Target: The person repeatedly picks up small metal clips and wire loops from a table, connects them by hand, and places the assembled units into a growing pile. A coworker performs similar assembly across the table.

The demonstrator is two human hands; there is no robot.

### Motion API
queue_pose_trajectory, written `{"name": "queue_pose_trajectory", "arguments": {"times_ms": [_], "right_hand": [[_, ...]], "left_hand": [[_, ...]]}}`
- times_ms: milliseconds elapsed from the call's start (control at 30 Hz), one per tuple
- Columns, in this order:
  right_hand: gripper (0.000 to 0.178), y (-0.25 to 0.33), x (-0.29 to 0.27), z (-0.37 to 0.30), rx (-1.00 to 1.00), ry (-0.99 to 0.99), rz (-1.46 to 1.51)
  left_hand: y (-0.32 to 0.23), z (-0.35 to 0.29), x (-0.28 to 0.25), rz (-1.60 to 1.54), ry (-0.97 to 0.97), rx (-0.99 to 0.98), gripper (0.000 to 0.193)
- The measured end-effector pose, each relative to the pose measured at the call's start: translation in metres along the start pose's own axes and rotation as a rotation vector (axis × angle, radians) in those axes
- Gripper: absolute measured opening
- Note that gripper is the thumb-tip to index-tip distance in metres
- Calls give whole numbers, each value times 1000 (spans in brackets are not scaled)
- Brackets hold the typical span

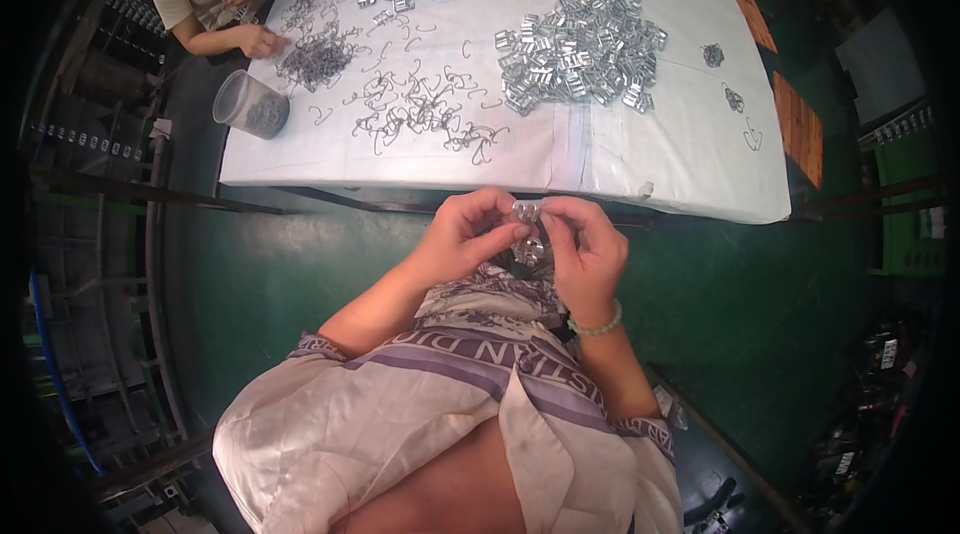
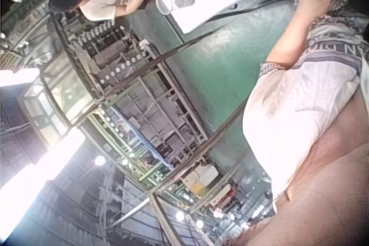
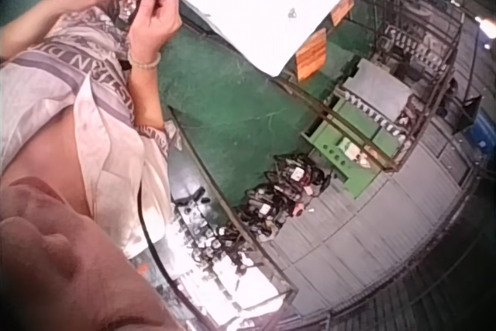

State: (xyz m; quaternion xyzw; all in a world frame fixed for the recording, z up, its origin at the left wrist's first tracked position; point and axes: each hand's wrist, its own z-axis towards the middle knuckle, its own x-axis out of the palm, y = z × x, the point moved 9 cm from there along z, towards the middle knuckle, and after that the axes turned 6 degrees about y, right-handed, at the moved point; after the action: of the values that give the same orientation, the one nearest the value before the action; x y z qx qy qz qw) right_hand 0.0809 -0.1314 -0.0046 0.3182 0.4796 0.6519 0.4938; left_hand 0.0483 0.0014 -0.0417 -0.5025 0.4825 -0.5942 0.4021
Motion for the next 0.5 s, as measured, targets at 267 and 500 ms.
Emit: {"name": "queue_pose_trajectory", "arguments": {"times_ms": [267, 500], "right_hand": [[10, 8, -6, -9, -1, -9, 79], [11, 5, -16, -11, 3, -44, 123]], "left_hand": [[-25, 46, -78, 689, -179, 17, 12], [5, 121, -164, 1424, -414, 72, 12]]}}
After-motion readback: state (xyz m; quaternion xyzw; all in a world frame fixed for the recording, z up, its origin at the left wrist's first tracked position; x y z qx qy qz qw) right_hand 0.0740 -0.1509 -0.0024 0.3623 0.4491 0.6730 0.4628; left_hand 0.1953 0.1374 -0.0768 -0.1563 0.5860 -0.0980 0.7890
